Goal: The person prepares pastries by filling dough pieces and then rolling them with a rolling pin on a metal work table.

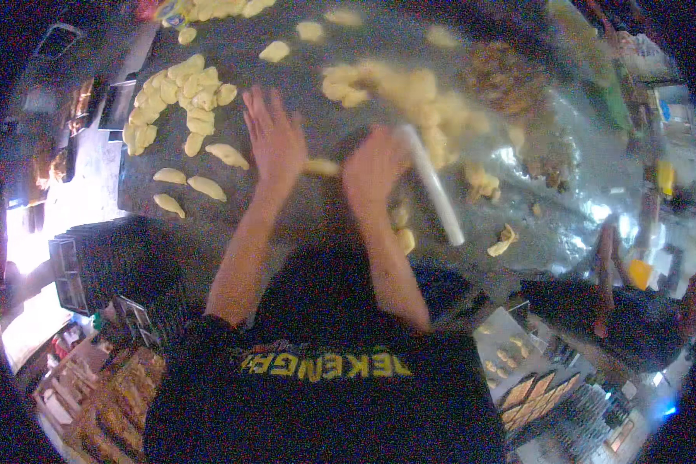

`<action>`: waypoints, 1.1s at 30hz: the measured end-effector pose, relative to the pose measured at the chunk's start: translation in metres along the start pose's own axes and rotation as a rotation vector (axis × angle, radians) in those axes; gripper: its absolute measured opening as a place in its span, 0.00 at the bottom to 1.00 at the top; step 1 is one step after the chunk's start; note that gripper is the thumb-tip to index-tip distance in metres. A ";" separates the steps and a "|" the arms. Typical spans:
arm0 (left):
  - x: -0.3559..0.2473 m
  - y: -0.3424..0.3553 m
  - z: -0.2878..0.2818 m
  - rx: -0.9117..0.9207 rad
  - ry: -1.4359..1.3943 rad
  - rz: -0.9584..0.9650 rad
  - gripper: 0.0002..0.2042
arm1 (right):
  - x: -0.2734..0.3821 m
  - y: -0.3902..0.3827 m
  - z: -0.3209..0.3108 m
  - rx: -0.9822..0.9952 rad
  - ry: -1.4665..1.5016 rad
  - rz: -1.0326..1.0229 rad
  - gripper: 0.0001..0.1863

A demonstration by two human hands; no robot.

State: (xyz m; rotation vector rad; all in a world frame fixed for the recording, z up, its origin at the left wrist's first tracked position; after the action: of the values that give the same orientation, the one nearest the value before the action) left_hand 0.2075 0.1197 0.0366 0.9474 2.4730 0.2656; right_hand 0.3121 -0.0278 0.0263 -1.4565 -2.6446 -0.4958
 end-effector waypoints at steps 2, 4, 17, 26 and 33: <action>0.000 0.024 -0.001 -0.106 0.049 0.023 0.28 | 0.000 0.030 0.002 -0.001 0.025 -0.001 0.12; 0.001 0.032 0.000 -0.093 0.068 0.007 0.28 | -0.002 0.036 0.006 -0.027 0.066 -0.019 0.12; 0.057 -0.066 -0.134 -0.122 -0.249 -0.199 0.25 | 0.066 0.006 -0.013 0.379 0.437 -0.718 0.17; 0.167 -0.089 -0.184 -0.180 -0.412 -0.345 0.24 | 0.165 0.051 0.031 0.492 0.728 -0.521 0.14; 0.218 -0.083 -0.209 -0.202 -0.463 -0.336 0.21 | 0.194 0.127 0.048 -0.125 0.124 -0.724 0.16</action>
State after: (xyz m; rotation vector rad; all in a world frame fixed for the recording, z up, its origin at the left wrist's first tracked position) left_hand -0.0850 0.2019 0.1109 0.4362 2.0827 0.1568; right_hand 0.3166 0.2070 0.0555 -0.4077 -3.0091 -0.7735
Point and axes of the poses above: each hand's wrist, its own y-axis towards the middle knuckle, its own z-axis out of the palm, x = y × z, the point moved 9 cm from there along y, towards the middle knuckle, and after that the axes turned 3 degrees about -y, right-handed, at the moved point
